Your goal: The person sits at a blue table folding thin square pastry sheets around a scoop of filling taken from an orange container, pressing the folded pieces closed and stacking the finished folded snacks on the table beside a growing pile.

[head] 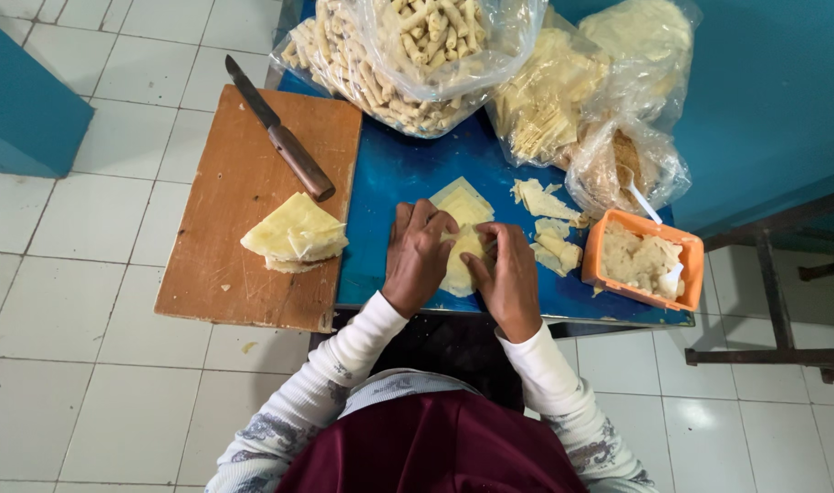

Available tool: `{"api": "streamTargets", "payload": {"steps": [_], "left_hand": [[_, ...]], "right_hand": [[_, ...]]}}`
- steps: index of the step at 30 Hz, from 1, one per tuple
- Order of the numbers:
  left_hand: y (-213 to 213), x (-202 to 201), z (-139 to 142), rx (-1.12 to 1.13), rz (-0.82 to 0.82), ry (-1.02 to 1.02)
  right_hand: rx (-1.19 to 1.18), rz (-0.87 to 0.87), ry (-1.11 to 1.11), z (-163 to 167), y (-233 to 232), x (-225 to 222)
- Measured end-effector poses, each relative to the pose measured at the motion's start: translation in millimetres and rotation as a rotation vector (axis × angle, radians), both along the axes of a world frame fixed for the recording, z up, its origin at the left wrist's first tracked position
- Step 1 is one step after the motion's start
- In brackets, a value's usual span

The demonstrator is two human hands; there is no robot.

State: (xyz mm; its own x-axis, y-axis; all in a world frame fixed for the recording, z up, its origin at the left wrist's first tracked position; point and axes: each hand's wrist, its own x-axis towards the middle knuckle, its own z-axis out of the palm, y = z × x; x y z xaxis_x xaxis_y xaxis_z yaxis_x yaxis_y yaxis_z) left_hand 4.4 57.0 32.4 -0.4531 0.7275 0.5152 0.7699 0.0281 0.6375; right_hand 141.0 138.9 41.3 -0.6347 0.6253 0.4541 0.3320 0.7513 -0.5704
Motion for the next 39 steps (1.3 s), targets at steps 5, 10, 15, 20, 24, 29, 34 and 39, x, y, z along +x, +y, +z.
{"api": "streamTargets", "payload": {"steps": [5,10,15,20,24,29,34,39], "left_hand": [[-12,4,0,0.035,0.007,0.066],[-44,16,-11,-0.039,-0.146,0.231],[-53,17,-20,-0.085,-0.181,0.361],[-52,19,-21,-0.124,-0.171,0.387],[-52,18,-22,-0.121,-0.160,0.400],[-52,18,-23,-0.127,-0.151,0.404],[-52,18,-23,-0.127,-0.149,0.414],[-53,18,-23,-0.121,-0.147,0.408]], "right_hand": [[0.050,-0.019,0.030,1,-3,4],[0.103,-0.086,0.083,22,6,52],[0.285,-0.301,-0.265,56,29,136],[0.317,-0.418,-0.484,50,43,163],[0.327,-0.498,-0.490,37,50,169],[0.303,-0.485,-0.412,26,54,172],[0.269,-0.442,-0.309,21,53,171],[0.213,-0.374,-0.241,24,52,168]]}}
